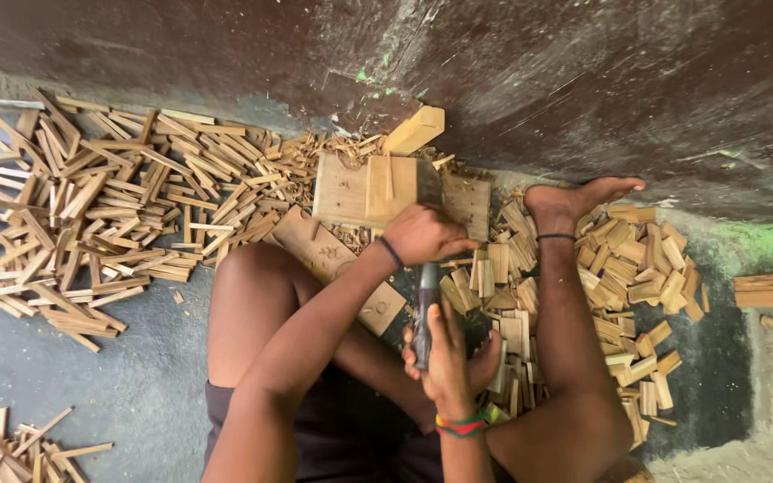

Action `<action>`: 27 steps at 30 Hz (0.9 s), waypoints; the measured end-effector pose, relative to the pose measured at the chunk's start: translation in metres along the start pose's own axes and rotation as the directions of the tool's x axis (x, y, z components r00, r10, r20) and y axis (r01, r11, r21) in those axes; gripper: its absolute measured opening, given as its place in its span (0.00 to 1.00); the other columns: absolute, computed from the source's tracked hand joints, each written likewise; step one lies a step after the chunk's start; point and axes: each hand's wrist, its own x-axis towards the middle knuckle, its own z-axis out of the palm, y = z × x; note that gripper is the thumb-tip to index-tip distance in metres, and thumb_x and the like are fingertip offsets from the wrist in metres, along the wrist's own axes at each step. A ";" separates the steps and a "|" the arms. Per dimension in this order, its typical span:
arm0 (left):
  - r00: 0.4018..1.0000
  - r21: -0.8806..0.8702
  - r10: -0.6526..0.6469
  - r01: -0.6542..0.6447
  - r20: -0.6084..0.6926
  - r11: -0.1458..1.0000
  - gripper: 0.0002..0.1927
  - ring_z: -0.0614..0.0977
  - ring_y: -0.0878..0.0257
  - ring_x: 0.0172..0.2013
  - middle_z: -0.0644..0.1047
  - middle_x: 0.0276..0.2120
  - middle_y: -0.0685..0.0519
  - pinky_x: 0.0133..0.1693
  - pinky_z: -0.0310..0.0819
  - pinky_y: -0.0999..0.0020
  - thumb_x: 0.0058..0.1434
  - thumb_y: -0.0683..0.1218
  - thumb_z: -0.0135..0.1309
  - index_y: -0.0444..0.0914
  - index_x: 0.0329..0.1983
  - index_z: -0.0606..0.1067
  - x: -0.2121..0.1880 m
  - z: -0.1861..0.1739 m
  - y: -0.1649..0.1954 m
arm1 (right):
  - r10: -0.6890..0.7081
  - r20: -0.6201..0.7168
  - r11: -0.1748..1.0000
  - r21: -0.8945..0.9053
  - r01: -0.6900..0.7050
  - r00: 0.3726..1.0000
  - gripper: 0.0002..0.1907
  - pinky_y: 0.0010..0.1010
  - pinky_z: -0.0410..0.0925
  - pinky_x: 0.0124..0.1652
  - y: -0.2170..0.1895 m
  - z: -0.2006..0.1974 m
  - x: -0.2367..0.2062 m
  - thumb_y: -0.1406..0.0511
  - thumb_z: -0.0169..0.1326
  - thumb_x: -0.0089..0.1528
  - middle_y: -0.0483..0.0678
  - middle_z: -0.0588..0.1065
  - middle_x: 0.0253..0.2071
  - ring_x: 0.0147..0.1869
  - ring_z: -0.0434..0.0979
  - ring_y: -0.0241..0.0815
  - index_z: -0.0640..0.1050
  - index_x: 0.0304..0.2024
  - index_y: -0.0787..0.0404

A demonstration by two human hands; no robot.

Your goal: The person sits on the floor and uses a chisel and mallet to carve a small wooden block placed on a larger wooden base. They repeatedly strike the chisel to remove wood shavings, occasionally adjusting the block's position.

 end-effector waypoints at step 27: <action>0.973 -0.127 -0.160 0.140 -0.165 0.982 0.14 0.83 0.50 0.40 0.82 0.31 0.50 0.46 0.77 0.55 0.65 0.54 0.59 0.39 0.32 0.80 -0.036 -0.003 -0.062 | 0.000 -0.053 0.992 -0.128 -0.006 0.999 0.28 0.25 0.60 0.12 0.024 0.045 0.039 0.53 0.47 0.68 0.48 0.71 0.25 0.16 0.69 0.36 0.63 0.70 0.49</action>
